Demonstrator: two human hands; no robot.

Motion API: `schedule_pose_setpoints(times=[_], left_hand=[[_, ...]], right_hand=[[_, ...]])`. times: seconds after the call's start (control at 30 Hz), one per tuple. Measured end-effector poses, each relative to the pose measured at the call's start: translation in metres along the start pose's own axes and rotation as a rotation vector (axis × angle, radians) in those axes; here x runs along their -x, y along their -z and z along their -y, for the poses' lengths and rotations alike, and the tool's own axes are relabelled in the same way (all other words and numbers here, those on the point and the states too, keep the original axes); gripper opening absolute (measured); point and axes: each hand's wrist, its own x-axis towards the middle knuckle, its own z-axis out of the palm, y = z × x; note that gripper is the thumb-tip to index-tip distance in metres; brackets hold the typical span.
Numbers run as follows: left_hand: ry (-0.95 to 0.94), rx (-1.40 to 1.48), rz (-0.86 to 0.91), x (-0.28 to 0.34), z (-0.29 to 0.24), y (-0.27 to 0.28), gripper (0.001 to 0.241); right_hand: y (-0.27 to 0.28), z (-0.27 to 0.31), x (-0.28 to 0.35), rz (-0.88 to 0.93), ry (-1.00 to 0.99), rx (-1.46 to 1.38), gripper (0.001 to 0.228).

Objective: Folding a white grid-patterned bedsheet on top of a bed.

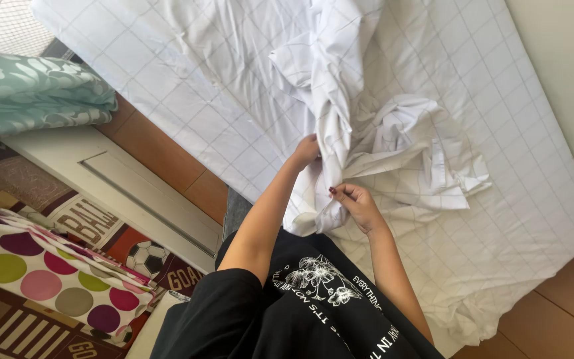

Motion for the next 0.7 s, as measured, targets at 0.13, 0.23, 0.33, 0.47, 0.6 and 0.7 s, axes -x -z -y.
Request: schedule_pose_setpoints(times=[0.13,0.23,0.33,0.47,0.6,0.7], left_hand=[[0.259,-0.042,0.369,0.023,-0.002,-0.018,0.038],[0.282,0.170,0.309,0.039,0.006,-0.017,0.040],[0.177,0.147,0.017,0.045,0.019,0.000,0.044],[-0.044,0.028,-0.364,0.074,0.011,0.031,0.050],[-0.399,0.285,-0.411,0.099,0.004,0.057,0.041],[-0.363,0.721,-0.183,0.133,-0.017,0.075,0.041]], right_hand=[[-0.002,0.010,0.026,0.084,-0.004,-0.019,0.015],[0.002,0.007,0.035,0.107,0.003,-0.060,0.016],[0.004,0.000,0.036,0.126,0.017,-0.010,0.017],[-0.001,-0.015,0.028,0.137,0.039,0.247,0.022],[-0.019,-0.019,0.025,0.151,0.037,0.334,0.024],[-0.026,-0.029,0.027,0.205,0.002,0.362,0.025]])
